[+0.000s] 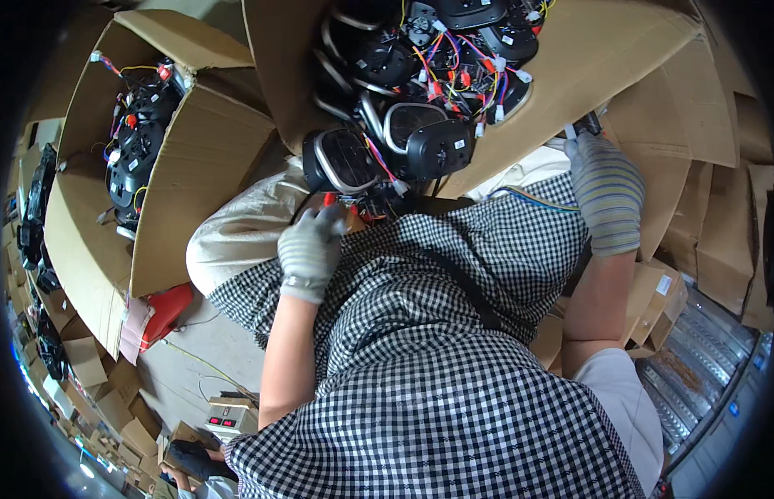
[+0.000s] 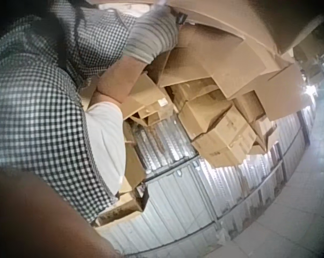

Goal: The person takes electronic display meters from a cardboard box and connects their wire harness terminals together by hand.

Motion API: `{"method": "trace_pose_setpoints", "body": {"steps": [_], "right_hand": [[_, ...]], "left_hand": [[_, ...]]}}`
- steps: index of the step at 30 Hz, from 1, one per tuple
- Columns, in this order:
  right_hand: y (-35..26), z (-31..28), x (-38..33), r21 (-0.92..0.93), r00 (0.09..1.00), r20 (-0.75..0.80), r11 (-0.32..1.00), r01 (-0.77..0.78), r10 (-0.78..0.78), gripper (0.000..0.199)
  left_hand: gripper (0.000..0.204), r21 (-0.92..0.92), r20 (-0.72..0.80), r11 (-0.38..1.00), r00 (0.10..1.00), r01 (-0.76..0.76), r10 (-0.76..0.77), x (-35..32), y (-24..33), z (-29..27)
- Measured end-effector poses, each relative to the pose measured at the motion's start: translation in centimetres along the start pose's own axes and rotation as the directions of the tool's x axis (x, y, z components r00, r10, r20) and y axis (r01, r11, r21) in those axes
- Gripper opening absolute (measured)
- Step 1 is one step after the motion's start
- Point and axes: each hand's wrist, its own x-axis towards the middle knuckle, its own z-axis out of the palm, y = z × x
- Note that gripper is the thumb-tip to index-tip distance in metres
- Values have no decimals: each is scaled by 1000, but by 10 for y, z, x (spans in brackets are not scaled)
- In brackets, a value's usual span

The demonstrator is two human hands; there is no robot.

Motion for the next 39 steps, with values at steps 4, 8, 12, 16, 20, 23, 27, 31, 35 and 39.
{"method": "trace_pose_setpoints", "body": {"steps": [4,8,12,16,20,23,27,31,35,39], "right_hand": [[-38,4,-15,72,849,-65,846,528,-524,23],[-73,54,-37,121,871,43,868,482,-490,29],[-69,79,-48,253,905,48,882,397,-422,24],[-70,94,-34,449,856,-125,741,499,-501,29],[-107,80,-24,836,783,-100,374,400,-614,31],[-121,72,-17,692,644,-45,441,571,-764,32],[-135,65,-16,633,490,183,484,604,-852,33],[-142,94,-14,902,390,313,399,165,-866,37],[-146,119,-21,881,223,399,304,-364,-889,41],[-150,136,-36,834,223,388,237,-499,-894,45]], "left_hand": [[32,187,178,924,937,-333,302,70,37,37],[29,251,369,858,864,-448,343,104,45,103],[24,151,391,915,873,-374,292,109,37,83],[32,-626,7,765,980,-151,200,71,6,33],[47,-837,144,547,961,-9,236,22,-6,7],[45,-856,126,517,963,-16,238,-1,-6,4],[43,-807,147,589,978,31,149,-16,-8,0],[33,-535,-32,803,956,-263,293,-12,-4,-4],[33,-364,-109,857,931,-365,349,-14,-8,3],[33,-403,-3,846,925,-349,380,-22,-18,13]]}}
